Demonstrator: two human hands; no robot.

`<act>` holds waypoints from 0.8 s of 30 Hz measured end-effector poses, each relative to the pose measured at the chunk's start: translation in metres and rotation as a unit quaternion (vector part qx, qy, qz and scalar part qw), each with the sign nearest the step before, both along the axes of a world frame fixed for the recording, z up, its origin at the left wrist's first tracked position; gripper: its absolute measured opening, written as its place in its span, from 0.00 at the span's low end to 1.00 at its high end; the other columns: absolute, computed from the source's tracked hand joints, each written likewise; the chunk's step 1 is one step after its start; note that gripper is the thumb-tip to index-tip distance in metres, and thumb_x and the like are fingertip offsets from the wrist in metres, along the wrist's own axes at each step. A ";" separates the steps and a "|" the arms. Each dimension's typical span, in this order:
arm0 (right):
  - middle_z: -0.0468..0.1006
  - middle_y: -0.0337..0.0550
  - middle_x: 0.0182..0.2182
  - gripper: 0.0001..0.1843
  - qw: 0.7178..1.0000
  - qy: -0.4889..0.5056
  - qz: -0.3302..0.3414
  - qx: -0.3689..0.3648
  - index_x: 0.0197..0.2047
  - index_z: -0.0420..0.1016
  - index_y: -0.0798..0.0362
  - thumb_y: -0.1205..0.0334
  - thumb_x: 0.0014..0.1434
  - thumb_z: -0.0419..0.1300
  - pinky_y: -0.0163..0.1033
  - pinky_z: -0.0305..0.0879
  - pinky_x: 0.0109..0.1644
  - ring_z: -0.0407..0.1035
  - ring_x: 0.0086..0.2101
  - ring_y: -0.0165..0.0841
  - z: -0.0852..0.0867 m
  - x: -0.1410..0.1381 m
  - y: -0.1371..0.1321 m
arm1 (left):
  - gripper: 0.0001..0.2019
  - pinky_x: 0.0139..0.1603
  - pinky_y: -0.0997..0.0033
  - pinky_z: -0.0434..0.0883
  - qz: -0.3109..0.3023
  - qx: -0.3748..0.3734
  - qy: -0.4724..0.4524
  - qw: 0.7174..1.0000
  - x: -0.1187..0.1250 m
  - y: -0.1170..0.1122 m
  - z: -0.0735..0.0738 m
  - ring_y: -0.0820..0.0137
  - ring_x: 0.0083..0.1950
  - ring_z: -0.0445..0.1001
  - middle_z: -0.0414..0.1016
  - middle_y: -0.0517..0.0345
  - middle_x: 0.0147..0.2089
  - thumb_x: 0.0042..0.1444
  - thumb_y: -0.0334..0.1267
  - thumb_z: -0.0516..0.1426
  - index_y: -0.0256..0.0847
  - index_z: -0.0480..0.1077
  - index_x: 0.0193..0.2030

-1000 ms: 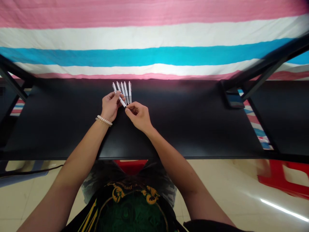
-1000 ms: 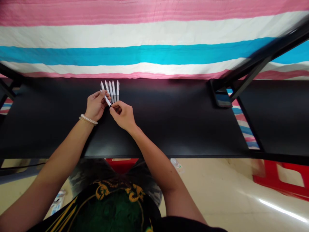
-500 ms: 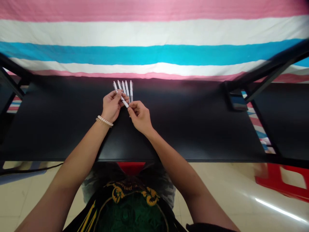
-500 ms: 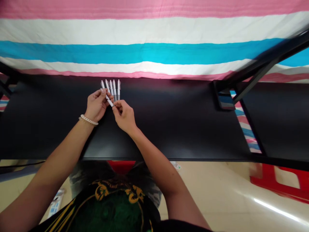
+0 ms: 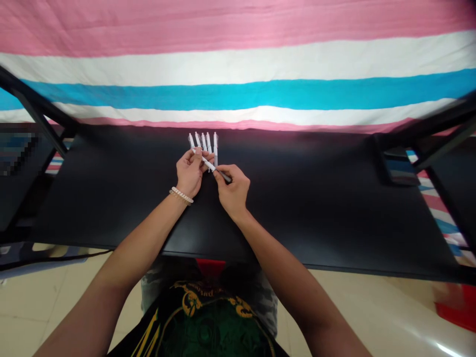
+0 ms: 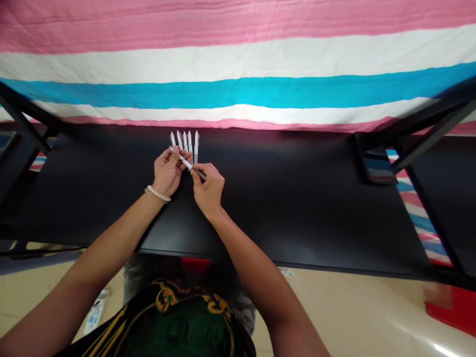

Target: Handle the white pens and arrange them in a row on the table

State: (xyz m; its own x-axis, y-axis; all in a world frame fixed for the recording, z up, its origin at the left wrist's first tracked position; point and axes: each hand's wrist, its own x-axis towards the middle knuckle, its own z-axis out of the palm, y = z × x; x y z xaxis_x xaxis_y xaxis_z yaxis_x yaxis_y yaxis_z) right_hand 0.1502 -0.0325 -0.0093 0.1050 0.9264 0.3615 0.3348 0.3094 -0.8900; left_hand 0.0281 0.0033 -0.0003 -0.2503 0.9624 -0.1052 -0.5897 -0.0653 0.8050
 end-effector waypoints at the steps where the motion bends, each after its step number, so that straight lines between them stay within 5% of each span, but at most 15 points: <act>1: 0.81 0.42 0.36 0.04 1.000 -0.004 -0.001 0.006 0.40 0.80 0.50 0.62 0.63 0.63 0.42 0.73 0.43 0.75 0.36 0.35 0.000 0.000 0.000 | 0.11 0.55 0.61 0.79 0.000 0.000 -0.002 1.000 0.000 0.000 0.000 0.67 0.43 0.83 0.78 0.56 0.37 0.58 0.42 0.68 0.38 0.74 0.38; 24: 0.83 0.42 0.36 0.05 0.999 0.017 -0.013 0.026 0.39 0.83 0.50 0.59 0.61 0.66 0.42 0.75 0.44 0.77 0.35 0.35 0.007 0.003 -0.003 | 0.17 0.50 0.60 0.80 0.010 0.018 0.004 1.000 0.004 -0.003 0.001 0.64 0.42 0.84 0.80 0.55 0.37 0.54 0.47 0.70 0.39 0.72 0.40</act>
State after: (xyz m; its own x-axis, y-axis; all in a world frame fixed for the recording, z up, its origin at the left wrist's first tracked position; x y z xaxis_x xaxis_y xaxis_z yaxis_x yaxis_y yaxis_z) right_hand 0.1529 -0.0354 -0.0022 0.1408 0.9030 0.4059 0.3138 0.3482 -0.8834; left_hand 0.0326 0.0002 0.0004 -0.2707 0.9602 -0.0691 -0.5812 -0.1058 0.8068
